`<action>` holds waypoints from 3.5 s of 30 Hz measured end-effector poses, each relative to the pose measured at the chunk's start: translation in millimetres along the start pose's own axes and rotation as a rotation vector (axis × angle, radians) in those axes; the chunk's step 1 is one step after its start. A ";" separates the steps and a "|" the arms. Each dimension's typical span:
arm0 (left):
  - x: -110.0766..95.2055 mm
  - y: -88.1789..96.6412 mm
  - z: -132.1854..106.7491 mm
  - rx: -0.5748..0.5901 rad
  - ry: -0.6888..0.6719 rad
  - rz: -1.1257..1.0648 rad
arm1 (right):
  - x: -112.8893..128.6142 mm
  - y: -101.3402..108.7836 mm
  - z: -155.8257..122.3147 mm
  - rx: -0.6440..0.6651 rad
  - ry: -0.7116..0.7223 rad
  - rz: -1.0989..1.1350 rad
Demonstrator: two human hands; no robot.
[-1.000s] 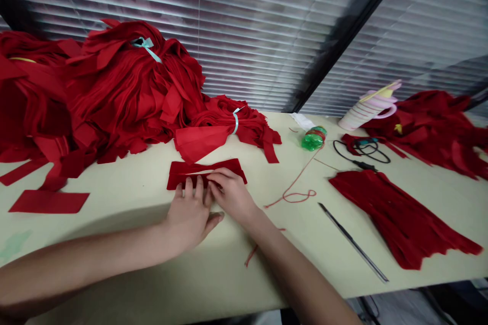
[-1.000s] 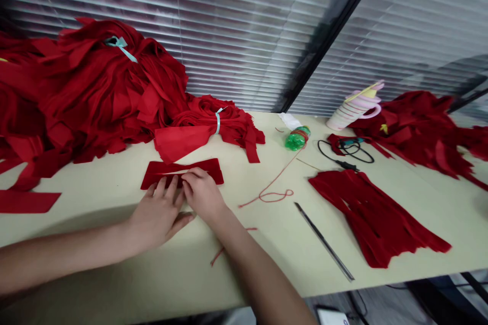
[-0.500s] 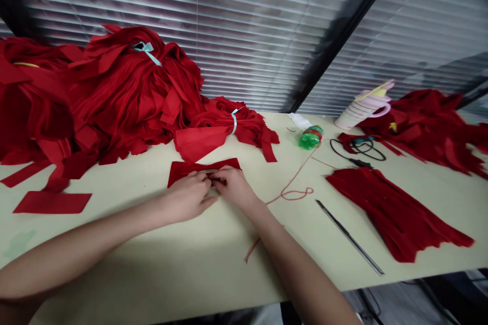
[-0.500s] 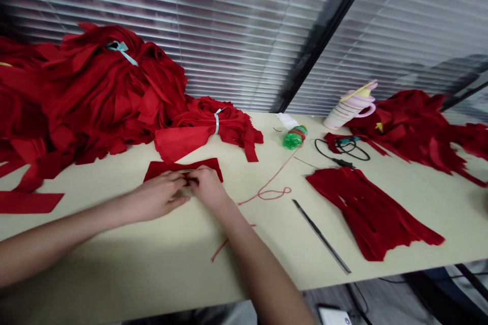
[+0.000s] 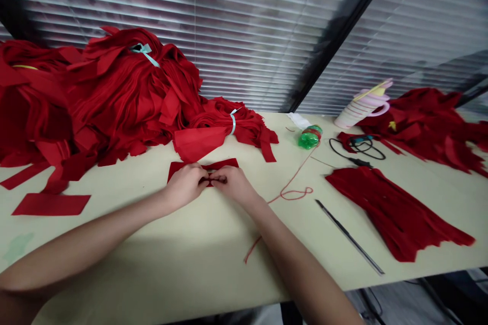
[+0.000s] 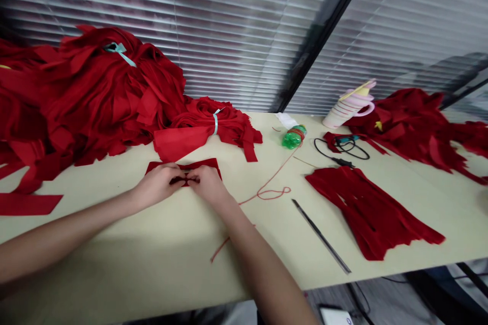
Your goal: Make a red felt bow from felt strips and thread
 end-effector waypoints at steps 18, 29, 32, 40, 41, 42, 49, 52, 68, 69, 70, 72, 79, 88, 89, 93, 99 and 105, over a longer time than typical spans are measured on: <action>3.5 -3.2 6.5 0.050 0.033 0.049 | -6.2 -3.3 6.1 0.005 -0.031 0.090; 5.5 -5.0 4.7 0.037 0.049 0.055 | -3.9 3.1 10.6 0.034 0.044 0.124; 4.9 -3.7 4.9 0.043 0.055 0.056 | -6.8 2.9 11.9 0.051 0.036 0.139; 4.9 -3.7 6.0 0.053 0.047 0.056 | -11.3 1.4 16.1 0.117 0.012 0.162; 4.5 -3.7 5.6 0.052 0.046 0.058 | -10.7 1.6 15.2 0.116 0.012 0.160; 3.9 -3.7 5.1 0.052 0.044 0.060 | -9.9 1.9 14.0 0.114 0.012 0.157; 0.0 -3.5 0.8 0.059 0.034 0.068 | -5.9 2.8 5.8 0.105 0.014 0.125; 1.4 -3.1 1.5 0.065 0.034 0.062 | -6.4 1.8 5.4 0.085 0.022 0.111; 10.4 3.7 5.9 0.083 -0.175 -0.037 | -13.9 -2.8 2.4 -0.024 0.124 0.095; 13.2 4.1 7.0 0.098 -0.207 -0.056 | -14.2 -3.0 2.6 -0.023 0.127 0.095; 15.7 4.3 8.0 0.109 -0.234 -0.072 | -14.6 -3.1 2.8 -0.022 0.128 0.095; 19.5 3.9 9.4 0.114 -0.263 -0.089 | -15.2 -3.4 2.7 -0.022 0.131 0.094; 15.3 1.2 8.1 0.086 -0.206 -0.053 | -14.7 -4.5 1.4 -0.038 0.128 0.085; 7.9 -0.7 6.5 0.092 -0.168 0.041 | -12.1 -3.1 0.0 -0.048 0.105 0.024; 7.1 -1.1 6.3 0.097 -0.174 0.047 | -11.0 -2.4 -0.3 -0.040 0.114 0.011; 2.2 -2.9 4.0 0.124 -0.202 0.066 | -6.2 0.8 -2.7 0.001 0.154 -0.042; 0.3 -0.7 3.0 0.144 -0.211 0.069 | -6.3 2.5 -5.3 0.032 0.179 -0.105; -1.6 5.3 5.3 0.132 -0.182 0.034 | -6.3 2.0 -5.5 0.037 0.177 -0.135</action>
Point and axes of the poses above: each hand's wrist, its own z-axis towards the middle knuckle, its own y-axis out of the back of the hand, x = y × z, the point moved 2 cm from there along z, towards the middle knuckle, and after that the axes turned 15 degrees about -y, right-handed, at the moved point
